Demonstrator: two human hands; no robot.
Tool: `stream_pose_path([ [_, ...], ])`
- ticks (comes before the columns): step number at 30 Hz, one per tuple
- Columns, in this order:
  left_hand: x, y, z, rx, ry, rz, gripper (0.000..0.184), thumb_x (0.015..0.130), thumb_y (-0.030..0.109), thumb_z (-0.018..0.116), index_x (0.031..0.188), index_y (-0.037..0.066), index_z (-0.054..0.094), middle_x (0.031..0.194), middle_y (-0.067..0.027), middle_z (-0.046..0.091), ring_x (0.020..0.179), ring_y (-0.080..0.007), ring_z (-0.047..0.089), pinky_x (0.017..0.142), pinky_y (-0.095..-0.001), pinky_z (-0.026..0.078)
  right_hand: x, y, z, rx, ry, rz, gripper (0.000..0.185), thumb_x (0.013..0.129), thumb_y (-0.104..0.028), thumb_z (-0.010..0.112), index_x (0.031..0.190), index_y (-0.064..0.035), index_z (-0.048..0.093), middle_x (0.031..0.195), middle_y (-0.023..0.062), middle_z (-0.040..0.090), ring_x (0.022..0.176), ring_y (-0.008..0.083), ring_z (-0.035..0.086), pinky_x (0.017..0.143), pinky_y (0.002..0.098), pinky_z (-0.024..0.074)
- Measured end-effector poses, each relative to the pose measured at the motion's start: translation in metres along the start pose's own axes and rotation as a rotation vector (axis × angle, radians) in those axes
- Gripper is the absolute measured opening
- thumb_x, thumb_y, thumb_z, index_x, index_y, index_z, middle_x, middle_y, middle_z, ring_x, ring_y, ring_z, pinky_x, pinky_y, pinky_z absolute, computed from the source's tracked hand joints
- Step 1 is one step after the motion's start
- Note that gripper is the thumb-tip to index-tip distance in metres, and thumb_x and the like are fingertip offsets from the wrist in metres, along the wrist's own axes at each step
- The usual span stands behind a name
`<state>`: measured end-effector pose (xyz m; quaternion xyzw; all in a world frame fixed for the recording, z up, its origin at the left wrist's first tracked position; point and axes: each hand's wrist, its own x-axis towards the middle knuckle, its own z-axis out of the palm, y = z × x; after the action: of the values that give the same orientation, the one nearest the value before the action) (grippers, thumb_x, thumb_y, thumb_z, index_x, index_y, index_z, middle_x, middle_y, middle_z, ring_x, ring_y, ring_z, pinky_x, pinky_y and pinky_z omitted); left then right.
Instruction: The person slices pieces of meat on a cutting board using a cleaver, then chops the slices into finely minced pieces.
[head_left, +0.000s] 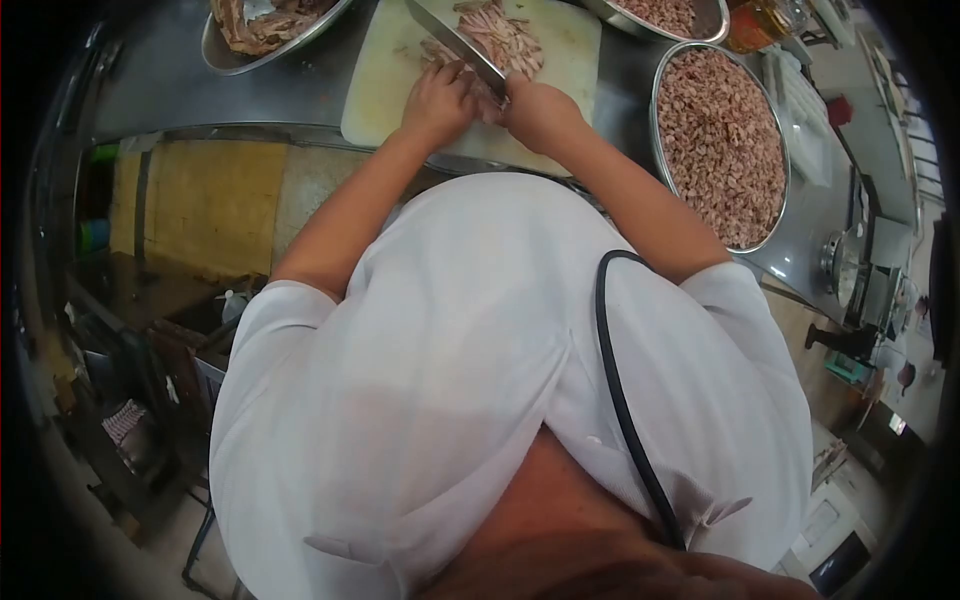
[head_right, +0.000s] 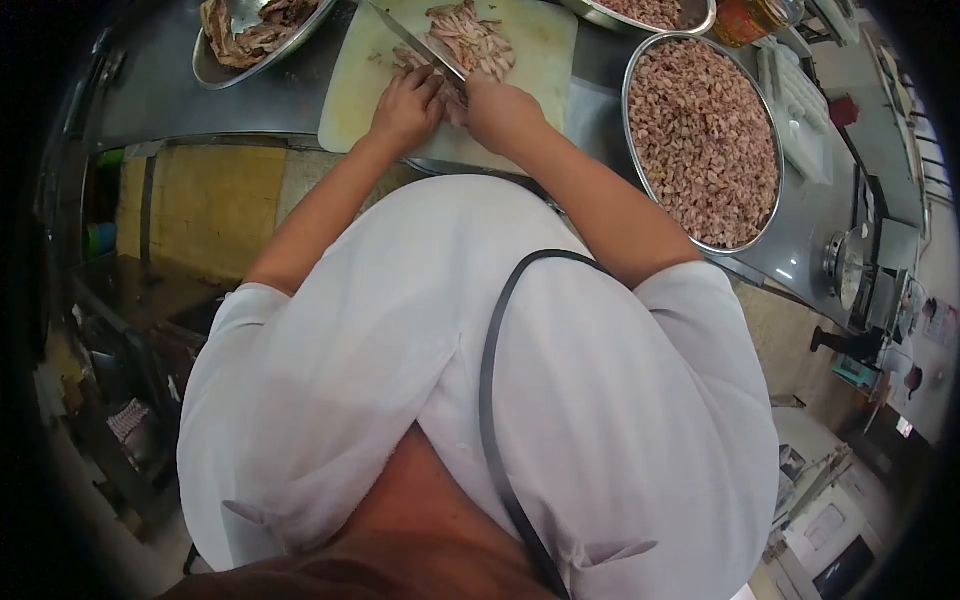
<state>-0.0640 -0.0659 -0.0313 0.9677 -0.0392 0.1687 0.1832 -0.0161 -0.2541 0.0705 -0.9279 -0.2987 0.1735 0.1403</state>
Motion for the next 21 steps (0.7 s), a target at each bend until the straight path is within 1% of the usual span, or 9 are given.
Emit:
stream_pose_path([
  [4,0.002,-0.006,-0.002,-0.010,0.047,0.042,0.033,0.094,0.024,0.063,0.120,0.005,0.071,0.132,-0.0190,0.064,0.122,-0.0406,0.057,0.103,-0.0467,0.048,0.011,0.006,-0.002,0.028,0.043,-0.016,0.030,0.092,-0.026,0.066,0.110,-0.0025,0.061,0.093,0.0236,0.072,0.091,0.0421,0.070,0.079,0.0511,0.0543],
  [6,0.006,-0.022,-0.002,-0.498,0.069,-0.301,0.028,0.094,0.022,0.063,0.113,0.003,0.072,0.116,-0.0197,0.069,0.109,-0.0393,0.064,0.095,-0.0443,0.052,0.001,0.011,-0.007,0.087,0.101,-0.003,0.028,0.095,-0.024,0.059,0.109,-0.0018,0.054,0.089,0.0240,0.070,0.088,0.0442,0.068,0.078,0.0528,0.0522],
  [7,0.005,-0.028,-0.009,-0.502,0.065,-0.299,0.028,0.094,0.022,0.063,0.113,0.003,0.072,0.116,-0.0197,0.069,0.109,-0.0393,0.064,0.095,-0.0443,0.052,-0.009,0.005,-0.015,0.086,0.101,0.003,0.028,0.095,-0.024,0.059,0.109,-0.0018,0.054,0.089,0.0240,0.070,0.088,0.0442,0.068,0.078,0.0528,0.0522],
  [9,0.005,-0.037,-0.023,-0.271,0.257,-0.293,0.024,0.094,0.021,0.063,0.106,0.002,0.072,0.103,-0.0199,0.071,0.096,-0.0390,0.067,0.088,-0.0431,0.053,-0.029,-0.007,-0.039,0.112,0.232,-0.011,0.027,0.094,-0.022,0.059,0.110,-0.0012,0.053,0.088,0.0239,0.070,0.086,0.0443,0.068,0.076,0.0529,0.0525],
  [12,0.003,-0.029,-0.030,-0.170,0.221,-0.269,0.022,0.094,0.020,0.063,0.101,0.001,0.072,0.100,-0.0200,0.070,0.097,-0.0393,0.066,0.089,-0.0442,0.052,-0.045,-0.025,-0.058,0.241,0.344,-0.076,0.027,0.092,-0.018,0.060,0.112,-0.0009,0.052,0.087,0.0236,0.070,0.084,0.0448,0.067,0.075,0.0523,0.0533],
  [16,-0.001,-0.009,-0.015,-0.234,0.092,-0.175,0.026,0.093,0.021,0.063,0.107,0.001,0.072,0.110,-0.0200,0.069,0.106,-0.0390,0.063,0.095,-0.0454,0.050,-0.022,-0.001,-0.003,0.051,0.253,-0.073,0.029,0.091,-0.016,0.062,0.115,-0.0006,0.053,0.088,0.0223,0.071,0.084,0.0443,0.068,0.074,0.0510,0.0544],
  [18,0.001,-0.005,0.000,-0.048,0.057,0.029,0.033,0.092,0.023,0.063,0.115,0.002,0.071,0.126,-0.0185,0.065,0.118,-0.0392,0.057,0.104,-0.0469,0.046,-0.014,0.004,0.003,-0.032,0.021,-0.030,0.031,0.092,-0.016,0.063,0.117,-0.0011,0.055,0.091,0.0225,0.072,0.087,0.0430,0.069,0.076,0.0511,0.0546],
  [19,-0.002,-0.004,0.002,-0.048,0.053,0.026,0.033,0.092,0.023,0.063,0.115,0.002,0.071,0.126,-0.0185,0.065,0.118,-0.0392,0.057,0.104,-0.0469,0.046,-0.012,0.005,0.009,-0.030,0.016,-0.030,0.031,0.092,-0.016,0.063,0.117,-0.0011,0.055,0.091,0.0225,0.072,0.087,0.0430,0.069,0.076,0.0511,0.0546],
  [21,-0.001,-0.001,0.003,0.033,0.006,0.001,0.038,0.091,0.025,0.063,0.123,0.004,0.069,0.138,-0.0166,0.059,0.127,-0.0400,0.052,0.109,-0.0475,0.044,-0.005,0.004,0.008,0.013,0.042,-0.009,0.034,0.090,-0.028,0.067,0.110,-0.0017,0.058,0.094,0.0232,0.072,0.090,0.0418,0.071,0.079,0.0527,0.0548],
])
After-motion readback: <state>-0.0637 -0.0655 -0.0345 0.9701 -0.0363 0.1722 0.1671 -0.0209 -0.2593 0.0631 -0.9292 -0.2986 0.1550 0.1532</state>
